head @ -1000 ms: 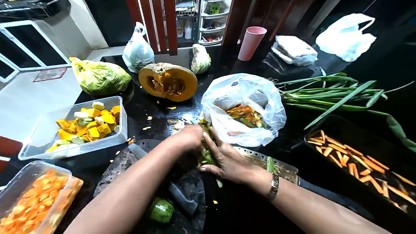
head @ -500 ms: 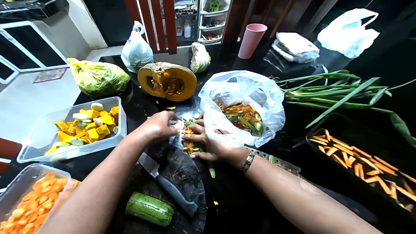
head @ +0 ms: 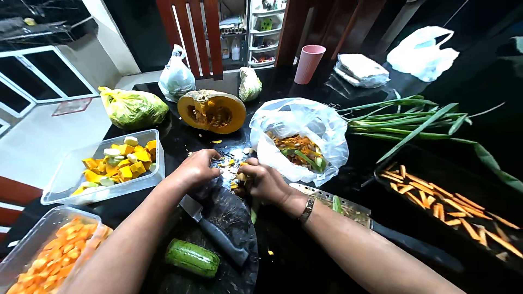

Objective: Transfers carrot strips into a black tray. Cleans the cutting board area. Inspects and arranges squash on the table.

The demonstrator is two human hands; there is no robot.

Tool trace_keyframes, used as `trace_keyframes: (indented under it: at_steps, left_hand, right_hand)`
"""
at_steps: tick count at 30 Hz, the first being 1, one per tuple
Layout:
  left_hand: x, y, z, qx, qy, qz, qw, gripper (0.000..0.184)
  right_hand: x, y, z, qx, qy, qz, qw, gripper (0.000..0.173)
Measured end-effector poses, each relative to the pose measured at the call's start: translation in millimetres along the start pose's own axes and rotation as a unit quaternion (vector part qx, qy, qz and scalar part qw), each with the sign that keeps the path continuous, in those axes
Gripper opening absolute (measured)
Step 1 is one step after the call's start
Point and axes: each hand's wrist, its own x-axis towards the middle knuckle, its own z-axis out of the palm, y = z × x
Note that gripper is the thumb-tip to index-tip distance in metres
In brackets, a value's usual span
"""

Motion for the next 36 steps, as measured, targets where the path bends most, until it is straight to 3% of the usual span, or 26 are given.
trace_keyframes:
  at_steps: [4,7,10,13,15,17,18,19,22,24,25,27,29,30,33,36]
  left_hand:
    - [1,0,0,0.009,0.016,-0.001,1.000,0.040]
    - [8,2,-1,0.024,0.036,-0.016,0.999,0.046]
    - [20,-6,-1,0.044,0.039,-0.070,0.996,0.057]
    - [32,-21,1,0.038,0.045,-0.149,0.987,0.074]
    - [39,-28,4,0.026,0.055,-0.189,0.980,0.084]
    - [45,-26,7,0.005,0.063,-0.202,0.977,0.090]
    - [48,-22,8,-0.008,0.069,-0.193,0.979,0.090]
    - [54,-19,12,-0.026,0.078,-0.172,0.982,0.088]
    - [69,-9,28,-0.042,0.072,-0.113,0.990,0.077]
    - [73,3,36,-0.026,0.042,-0.064,0.997,0.069]
    - [72,11,39,-0.024,0.022,-0.038,0.999,0.065]
    - [61,27,42,-0.029,-0.027,0.019,0.999,0.058]
    - [47,37,39,-0.031,-0.074,0.079,0.994,0.052]
    - [39,38,36,-0.027,-0.090,0.094,0.991,0.051]
    - [21,22,26,-0.003,-0.029,0.112,0.993,0.049]
    - [15,-13,16,-0.003,0.084,0.054,0.995,0.050]
  right_hand:
    - [19,-16,-31,0.076,0.107,-0.066,0.989,0.021]
    - [30,-42,-80,0.135,0.126,-0.084,0.979,0.020]
    - [28,-51,-119,0.129,0.171,-0.120,0.970,0.025]
    - [31,-23,-126,0.084,0.203,-0.125,0.968,0.021]
    - [32,17,-121,0.021,0.127,-0.048,0.990,0.023]
    - [30,53,-117,-0.079,-0.042,0.083,0.992,0.044]
    - [30,61,-117,-0.123,-0.087,0.121,0.981,0.051]
    - [29,62,-118,-0.138,-0.082,0.131,0.978,0.050]
    - [23,40,-121,-0.118,0.106,0.008,0.987,0.022]
    - [14,5,-111,-0.050,0.176,-0.079,0.980,0.018]
    - [5,-12,-97,0.021,0.157,-0.115,0.981,0.019]
    - [-25,-29,-56,0.150,0.034,-0.145,0.977,0.023]
    - [-55,-28,-20,0.091,-0.019,-0.144,0.985,0.026]
    - [-67,-24,-8,0.029,-0.033,-0.128,0.991,0.037]
    - [-79,-15,5,-0.059,-0.096,-0.061,0.992,0.069]
    - [-65,-10,2,-0.043,-0.159,-0.022,0.986,0.067]
